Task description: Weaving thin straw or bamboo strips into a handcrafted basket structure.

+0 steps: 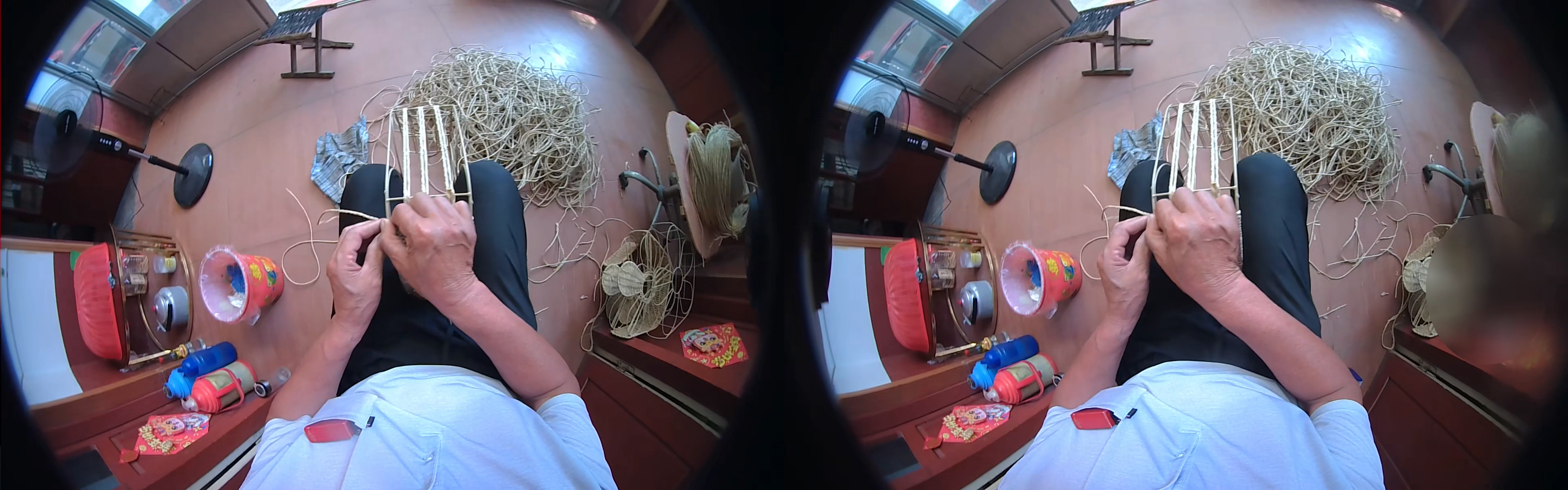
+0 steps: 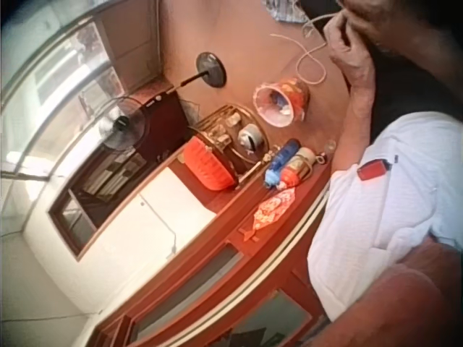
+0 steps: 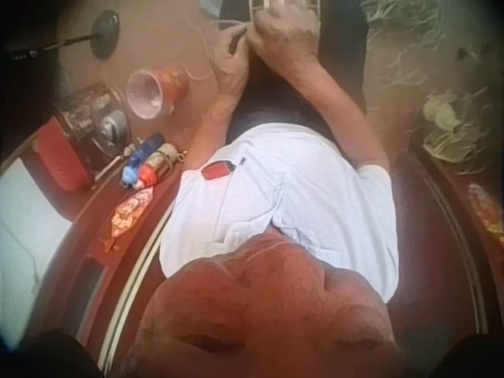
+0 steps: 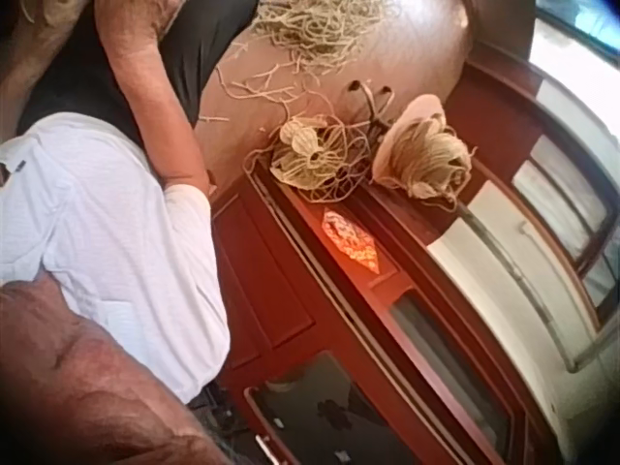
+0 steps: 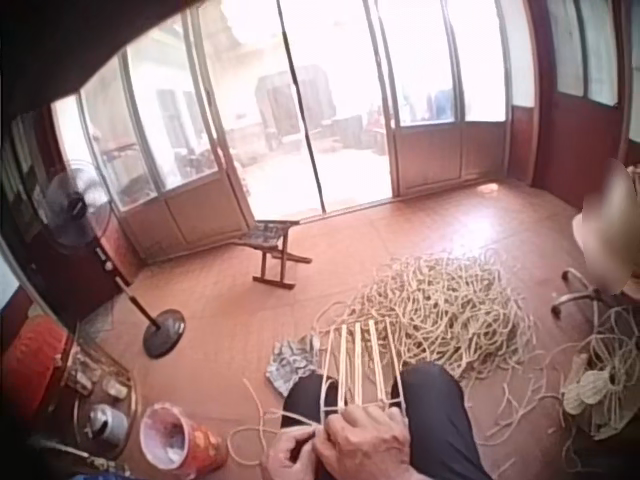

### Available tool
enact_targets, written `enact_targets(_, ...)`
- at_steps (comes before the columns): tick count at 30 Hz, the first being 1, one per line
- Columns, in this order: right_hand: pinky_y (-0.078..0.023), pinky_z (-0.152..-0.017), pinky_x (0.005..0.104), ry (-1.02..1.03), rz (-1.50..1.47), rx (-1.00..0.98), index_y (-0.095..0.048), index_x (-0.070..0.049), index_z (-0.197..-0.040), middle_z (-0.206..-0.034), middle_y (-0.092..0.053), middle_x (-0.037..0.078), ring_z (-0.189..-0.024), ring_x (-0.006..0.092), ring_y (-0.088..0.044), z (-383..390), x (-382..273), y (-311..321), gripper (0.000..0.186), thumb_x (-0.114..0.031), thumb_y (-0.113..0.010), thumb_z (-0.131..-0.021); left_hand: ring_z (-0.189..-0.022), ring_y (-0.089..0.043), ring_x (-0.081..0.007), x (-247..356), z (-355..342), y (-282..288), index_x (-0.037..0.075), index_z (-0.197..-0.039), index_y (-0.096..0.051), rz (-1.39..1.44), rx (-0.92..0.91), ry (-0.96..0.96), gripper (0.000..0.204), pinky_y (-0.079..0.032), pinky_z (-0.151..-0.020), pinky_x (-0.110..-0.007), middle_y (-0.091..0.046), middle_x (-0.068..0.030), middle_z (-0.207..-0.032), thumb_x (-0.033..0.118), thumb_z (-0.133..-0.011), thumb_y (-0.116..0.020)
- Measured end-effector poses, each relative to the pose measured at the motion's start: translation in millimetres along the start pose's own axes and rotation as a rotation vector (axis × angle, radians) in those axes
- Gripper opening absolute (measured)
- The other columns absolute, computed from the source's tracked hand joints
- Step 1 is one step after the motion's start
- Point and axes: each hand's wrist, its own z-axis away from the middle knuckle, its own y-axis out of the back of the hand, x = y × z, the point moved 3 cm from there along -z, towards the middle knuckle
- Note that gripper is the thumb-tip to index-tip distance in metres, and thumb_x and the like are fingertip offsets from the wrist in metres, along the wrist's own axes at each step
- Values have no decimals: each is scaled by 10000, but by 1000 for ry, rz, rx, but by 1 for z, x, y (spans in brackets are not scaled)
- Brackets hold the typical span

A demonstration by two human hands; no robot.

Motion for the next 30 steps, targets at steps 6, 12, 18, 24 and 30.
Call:
enact_targets(6, -423, -743, 426, -12, -26, -33, -659, -120, -796, -832, -612, 56, -805, 266, -632, -1, 2, 5, 217, -253, -793, -901, -1029, -717, -142, -3, 4, -5, -11, -1231, -751, 219, -12, 121, 202, -576, -921, -287, -754, -79, -1144, -16, -1031, -716)
enact_targets(12, -480, -772, 431, -50, -103, -93, -718, -125, -969, -921, -669, 73, -877, 297, -692, -4, 1, 9, 152, -230, -814, -914, -1033, -738, -215, 12, 0, -2, -6, -1171, -736, 11, -20, 25, 178, -590, -920, -337, -744, -124, -1144, -7, -994, -735)
enact_targets(18, -522, -828, 440, -38, -152, -136, -705, -129, -1102, -995, -696, 81, -924, 307, -706, -7, -1, 13, 178, -154, -767, -938, -998, -730, -112, 12, -2, -5, -13, -1171, -718, 215, -103, 213, 134, -596, -900, -303, -770, -71, -1051, 45, -1050, -716)
enact_targets(24, -518, -819, 438, 33, -154, -168, -701, -119, -1121, -1003, -714, 76, -931, 297, -712, -11, -2, 11, 193, -141, -770, -943, -1077, -725, -110, 13, -6, -3, -17, -1217, -714, 247, -137, 275, 168, -583, -970, -296, -780, -65, -1141, 28, -1055, -717)
enact_targets(30, -553, -849, 436, 58, -91, -259, -687, -102, -1158, -1030, -767, 80, -949, 302, -733, -17, 0, 13, 257, -126, -800, -928, -1118, -721, -127, 10, -5, -1, -11, -1258, -712, 381, -177, 346, 202, -574, -1022, -307, -767, -78, -1194, 32, -1062, -691)
